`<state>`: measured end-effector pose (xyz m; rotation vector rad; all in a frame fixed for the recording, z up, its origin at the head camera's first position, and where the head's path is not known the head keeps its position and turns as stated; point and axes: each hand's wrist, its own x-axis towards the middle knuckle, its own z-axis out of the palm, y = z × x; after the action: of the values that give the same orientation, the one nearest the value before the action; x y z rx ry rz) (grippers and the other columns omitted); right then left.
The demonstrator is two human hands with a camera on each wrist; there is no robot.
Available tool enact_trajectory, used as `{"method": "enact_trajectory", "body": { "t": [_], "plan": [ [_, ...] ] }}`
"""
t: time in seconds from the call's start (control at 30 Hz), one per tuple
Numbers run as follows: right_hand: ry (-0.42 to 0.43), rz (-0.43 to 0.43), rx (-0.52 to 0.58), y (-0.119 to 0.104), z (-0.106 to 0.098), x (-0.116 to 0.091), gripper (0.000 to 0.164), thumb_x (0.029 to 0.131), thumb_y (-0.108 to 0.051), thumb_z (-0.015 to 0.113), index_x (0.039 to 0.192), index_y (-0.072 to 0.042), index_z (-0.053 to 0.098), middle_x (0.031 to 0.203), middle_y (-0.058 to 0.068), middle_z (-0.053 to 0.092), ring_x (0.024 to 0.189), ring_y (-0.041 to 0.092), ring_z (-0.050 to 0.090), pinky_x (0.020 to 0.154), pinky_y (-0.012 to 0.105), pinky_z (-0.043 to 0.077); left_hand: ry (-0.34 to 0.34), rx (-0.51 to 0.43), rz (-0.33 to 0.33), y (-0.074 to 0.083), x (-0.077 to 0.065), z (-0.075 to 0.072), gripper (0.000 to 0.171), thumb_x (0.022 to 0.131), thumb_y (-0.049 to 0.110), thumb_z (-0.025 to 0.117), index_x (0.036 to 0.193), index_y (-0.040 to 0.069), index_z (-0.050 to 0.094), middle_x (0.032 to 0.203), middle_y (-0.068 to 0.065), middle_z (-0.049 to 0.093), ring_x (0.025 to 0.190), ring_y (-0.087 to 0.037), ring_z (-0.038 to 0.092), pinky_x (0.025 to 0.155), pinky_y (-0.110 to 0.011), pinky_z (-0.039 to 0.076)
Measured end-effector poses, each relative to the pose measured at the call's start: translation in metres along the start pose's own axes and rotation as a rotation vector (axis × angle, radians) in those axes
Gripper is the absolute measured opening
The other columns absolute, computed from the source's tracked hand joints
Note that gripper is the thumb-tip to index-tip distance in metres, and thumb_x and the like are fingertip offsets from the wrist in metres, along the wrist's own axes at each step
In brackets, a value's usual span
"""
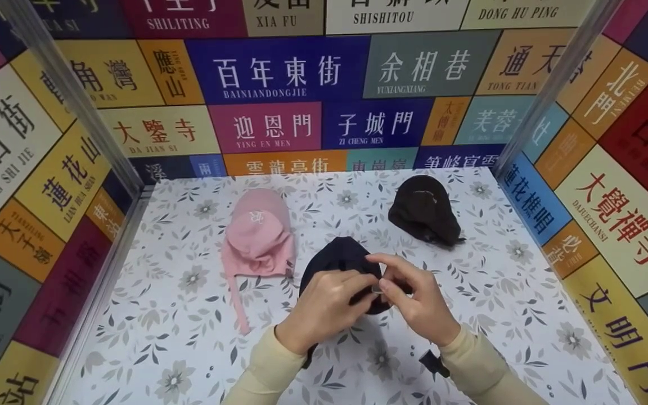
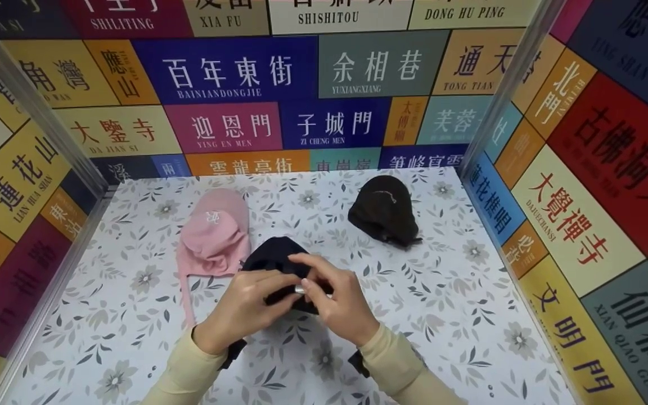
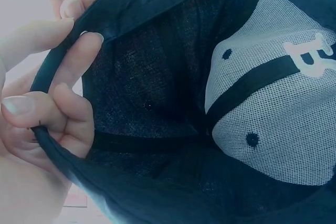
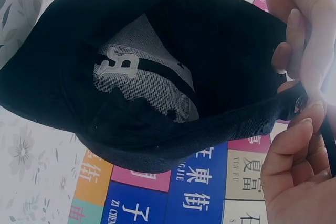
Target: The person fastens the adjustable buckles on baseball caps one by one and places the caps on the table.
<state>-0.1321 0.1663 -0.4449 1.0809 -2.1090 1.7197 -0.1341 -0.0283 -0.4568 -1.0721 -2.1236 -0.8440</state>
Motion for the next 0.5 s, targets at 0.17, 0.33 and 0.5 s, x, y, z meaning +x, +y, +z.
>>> {"method": "enact_trajectory", "body": {
  "t": [0.17, 0.33, 0.5],
  "plan": [
    [0.004, 0.001, 0.009, 0.0013, -0.0004, -0.0006, 0.043, 0.091, 0.020, 0.056, 0.132, 0.005, 0.059, 0.071, 0.010, 0.056, 0.055, 0.024, 0.053, 0.051, 0.025, 0.047, -0.002, 0.023, 0.005, 0.0006, -0.0001, -0.0015, 0.015, 0.084, 0.011, 0.079, 0.098, 0.009, 0.074, 0.081, 0.003, 0.071, 0.067, -0.008, 0.064, 0.063, -0.025, 0.055],
    [0.007, -0.011, 0.013, 0.0030, -0.0015, -0.0001, 0.044, 0.090, 0.020, 0.055, 0.132, 0.006, 0.058, 0.070, 0.010, 0.055, 0.054, 0.023, 0.052, 0.049, 0.026, 0.046, 0.003, 0.031, 0.006, -0.0003, 0.0002, -0.0026, 0.016, 0.082, 0.010, 0.080, 0.097, 0.009, 0.074, 0.081, 0.003, 0.070, 0.068, -0.009, 0.065, 0.064, -0.026, 0.055],
    [0.017, -0.016, 0.011, 0.0041, -0.0030, -0.0002, 0.045, 0.089, 0.022, 0.055, 0.132, 0.006, 0.058, 0.069, 0.010, 0.056, 0.054, 0.021, 0.052, 0.049, 0.024, 0.045, -0.002, 0.039, 0.006, -0.0020, -0.0020, -0.0039, 0.015, 0.083, 0.012, 0.079, 0.097, 0.009, 0.074, 0.081, 0.003, 0.070, 0.068, -0.011, 0.064, 0.065, -0.026, 0.055]
  ]
}}
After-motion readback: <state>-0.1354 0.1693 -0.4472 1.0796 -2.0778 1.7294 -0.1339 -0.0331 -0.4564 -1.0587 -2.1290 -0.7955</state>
